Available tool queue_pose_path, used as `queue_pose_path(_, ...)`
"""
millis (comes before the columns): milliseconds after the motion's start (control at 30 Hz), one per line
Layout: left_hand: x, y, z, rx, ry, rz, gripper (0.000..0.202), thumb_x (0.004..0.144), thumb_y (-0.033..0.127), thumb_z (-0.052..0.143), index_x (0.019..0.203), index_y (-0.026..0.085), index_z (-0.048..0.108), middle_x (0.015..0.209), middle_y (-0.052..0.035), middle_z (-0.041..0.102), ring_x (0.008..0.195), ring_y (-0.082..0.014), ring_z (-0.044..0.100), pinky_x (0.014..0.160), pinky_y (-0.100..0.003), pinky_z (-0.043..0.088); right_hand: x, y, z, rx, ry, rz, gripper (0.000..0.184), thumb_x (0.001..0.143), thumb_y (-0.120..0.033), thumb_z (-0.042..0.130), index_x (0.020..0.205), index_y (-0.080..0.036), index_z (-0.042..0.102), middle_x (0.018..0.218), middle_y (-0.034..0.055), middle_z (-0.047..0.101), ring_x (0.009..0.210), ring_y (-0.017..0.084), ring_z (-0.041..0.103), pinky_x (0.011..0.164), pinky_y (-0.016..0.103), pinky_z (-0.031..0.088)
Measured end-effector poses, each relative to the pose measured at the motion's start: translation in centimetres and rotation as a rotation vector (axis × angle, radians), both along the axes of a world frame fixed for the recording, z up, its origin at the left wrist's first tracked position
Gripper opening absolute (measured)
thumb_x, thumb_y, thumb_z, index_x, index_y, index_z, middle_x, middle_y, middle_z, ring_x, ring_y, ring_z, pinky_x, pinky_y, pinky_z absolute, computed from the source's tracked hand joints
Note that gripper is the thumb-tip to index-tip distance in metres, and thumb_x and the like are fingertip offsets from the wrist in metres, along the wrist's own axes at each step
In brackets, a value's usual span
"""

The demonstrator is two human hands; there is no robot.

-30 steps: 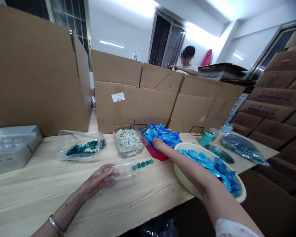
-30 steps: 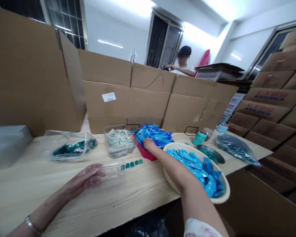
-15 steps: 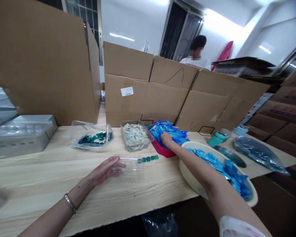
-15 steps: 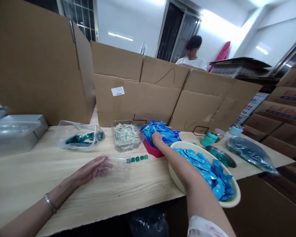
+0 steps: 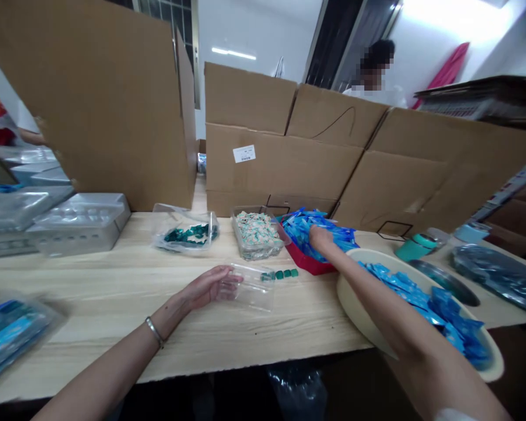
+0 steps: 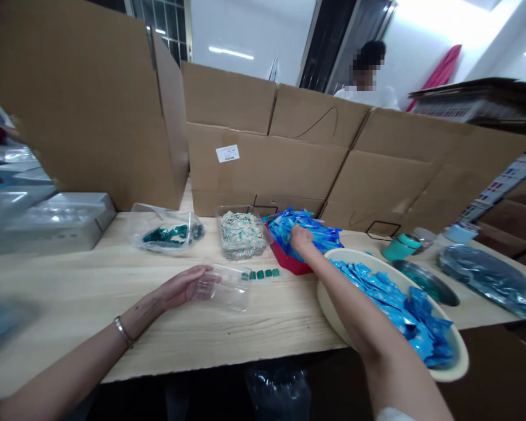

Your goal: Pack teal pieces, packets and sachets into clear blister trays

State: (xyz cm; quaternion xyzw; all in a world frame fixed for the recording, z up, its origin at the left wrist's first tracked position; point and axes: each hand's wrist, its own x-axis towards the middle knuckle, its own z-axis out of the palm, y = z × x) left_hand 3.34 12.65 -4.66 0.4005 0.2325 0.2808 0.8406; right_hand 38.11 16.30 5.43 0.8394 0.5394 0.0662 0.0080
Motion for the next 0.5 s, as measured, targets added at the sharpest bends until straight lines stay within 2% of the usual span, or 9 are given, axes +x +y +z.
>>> queue_pose_path(67, 0.0, 0.0, 0.0, -0.017, -0.009, 0.001, 0.026, 0.084, 0.032, 0.053, 0.106, 0.019, 0.053, 0.115, -0.0150, 0.060, 0.088, -0.0212, 0.063, 0.079, -0.041, 0.047, 0.5, -2.3, 1.4, 0.021, 0.011, 0.031, 0.030, 0.087, -0.017, 0.040, 0.111, -0.003, 0.053, 0.097, 0.0235, 0.063, 0.089, 0.027, 0.062, 0.070, 0.034, 0.046)
queue_pose_path(100, 0.1, 0.0, 0.0, -0.025, -0.010, -0.001, 0.025, 0.084, 0.033, 0.052, 0.104, 0.018, 0.054, 0.116, -0.0154, 0.060, 0.091, -0.0221, 0.062, 0.079, -0.041, 0.047, 0.4, -3.7, 1.8, 0.036, 0.047, 0.110, 0.028, 0.088, -0.023, 0.041, 0.108, -0.009, 0.054, 0.094, 0.0169, 0.065, 0.085, 0.023, 0.062, 0.069, 0.029, 0.046)
queue_pose_path(167, 0.1, -0.1, 0.0, -0.038, -0.015, -0.018, 0.025, 0.084, 0.035, 0.051, 0.102, 0.018, 0.054, 0.117, -0.0158, 0.059, 0.094, -0.0238, 0.062, 0.079, -0.041, 0.047, -0.8, -6.9, 1.7, 0.167, 0.288, 0.419, 0.027, 0.089, -0.035, 0.040, 0.099, -0.015, 0.055, 0.080, 0.0070, 0.065, 0.071, 0.017, 0.061, 0.061, 0.024, 0.044)
queue_pose_path(233, 0.2, -0.3, 0.0, -0.041, -0.027, -0.042, 0.026, 0.084, 0.036, 0.051, 0.102, 0.017, 0.054, 0.118, -0.0159, 0.058, 0.096, -0.0254, 0.061, 0.079, -0.040, 0.047, -3.4, -10.0, 0.7, 0.253, 0.463, 0.590, 0.028, 0.089, -0.039, 0.039, 0.097, -0.017, 0.055, 0.075, 0.0031, 0.062, 0.066, 0.015, 0.058, 0.059, 0.023, 0.043)
queue_pose_path(333, 0.2, -0.4, 0.0, -0.031, -0.043, -0.068, 0.027, 0.085, 0.036, 0.050, 0.104, 0.017, 0.054, 0.118, -0.0157, 0.058, 0.097, -0.0268, 0.061, 0.079, -0.039, 0.047, -7.9, -13.1, -1.8, 0.325, 0.540, 0.705, 0.021, 0.090, -0.033, 0.040, 0.095, -0.018, 0.054, 0.082, 0.0039, 0.062, 0.073, 0.015, 0.057, 0.065, 0.024, 0.043)
queue_pose_path(400, 0.2, -0.4, -0.1, -0.025, -0.051, -0.066, 0.028, 0.085, 0.036, 0.050, 0.104, 0.018, 0.054, 0.116, -0.0145, 0.059, 0.097, -0.0271, 0.062, 0.079, -0.039, 0.047, -10.0, -14.0, -3.3, 0.317, 0.557, 0.752, 0.018, 0.091, -0.029, 0.039, 0.096, -0.019, 0.053, 0.086, 0.0043, 0.061, 0.076, 0.015, 0.057, 0.068, 0.025, 0.043)
queue_pose_path(500, 0.2, -0.4, -0.1, -0.022, -0.068, -0.045, 0.027, 0.084, 0.036, 0.051, 0.104, 0.019, 0.054, 0.107, -0.0113, 0.062, 0.095, -0.0274, 0.063, 0.077, -0.038, 0.048, -11.2, -14.2, -4.4, 0.323, 0.566, 0.779, 0.016, 0.091, -0.026, 0.040, 0.097, -0.019, 0.053, 0.090, 0.0052, 0.061, 0.080, 0.016, 0.057, 0.071, 0.027, 0.044)
